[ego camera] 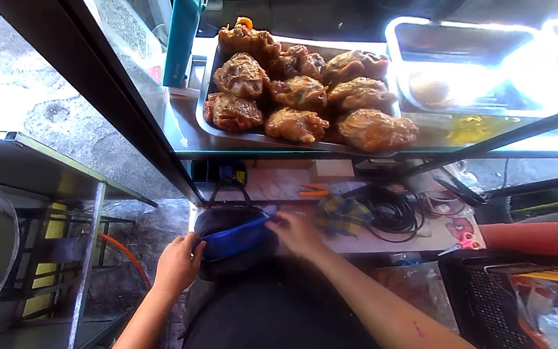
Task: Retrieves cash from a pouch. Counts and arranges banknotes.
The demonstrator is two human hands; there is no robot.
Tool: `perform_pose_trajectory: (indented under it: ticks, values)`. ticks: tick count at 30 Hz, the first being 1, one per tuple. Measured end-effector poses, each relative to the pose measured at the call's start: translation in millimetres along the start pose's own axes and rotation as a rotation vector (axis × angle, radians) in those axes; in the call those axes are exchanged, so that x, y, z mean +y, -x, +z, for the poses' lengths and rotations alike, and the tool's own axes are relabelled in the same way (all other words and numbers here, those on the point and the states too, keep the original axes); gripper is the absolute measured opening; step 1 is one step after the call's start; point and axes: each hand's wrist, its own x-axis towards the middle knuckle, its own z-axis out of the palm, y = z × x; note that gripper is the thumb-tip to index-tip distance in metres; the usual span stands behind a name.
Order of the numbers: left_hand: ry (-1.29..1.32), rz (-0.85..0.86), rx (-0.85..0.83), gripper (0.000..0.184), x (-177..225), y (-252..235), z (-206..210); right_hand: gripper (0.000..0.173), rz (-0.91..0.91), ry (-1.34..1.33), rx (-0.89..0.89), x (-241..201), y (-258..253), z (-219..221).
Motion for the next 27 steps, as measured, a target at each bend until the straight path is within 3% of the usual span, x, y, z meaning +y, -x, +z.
perform_pose_trajectory:
  ticks: [3,7,12,16,19,23,27]
  values:
    - [-0.014,0.163,0.124,0.034,4,-5,-2,0.025,-0.045,-0.038,0.022,-1,4,2]
    - [0.202,0.255,0.025,0.032,45,-20,2,0.019,-0.227,-0.016,0.015,1,12,9]
    - [0.599,0.017,-0.207,0.031,104,-46,16,0.02,-0.401,0.04,0.001,1,21,11]
    - [0.742,-0.044,-0.142,0.013,120,-44,20,0.031,-0.406,0.077,0.007,2,34,15]
    - [0.723,0.084,-0.125,0.013,117,-36,26,0.025,-0.425,0.021,0.036,10,40,20]
    - [0.626,0.414,-0.066,0.015,96,-36,37,0.022,-0.519,-0.107,-0.014,20,38,16]
    - [0.416,0.538,-0.026,0.02,77,-35,34,0.023,-0.576,-0.111,-0.05,24,38,14]
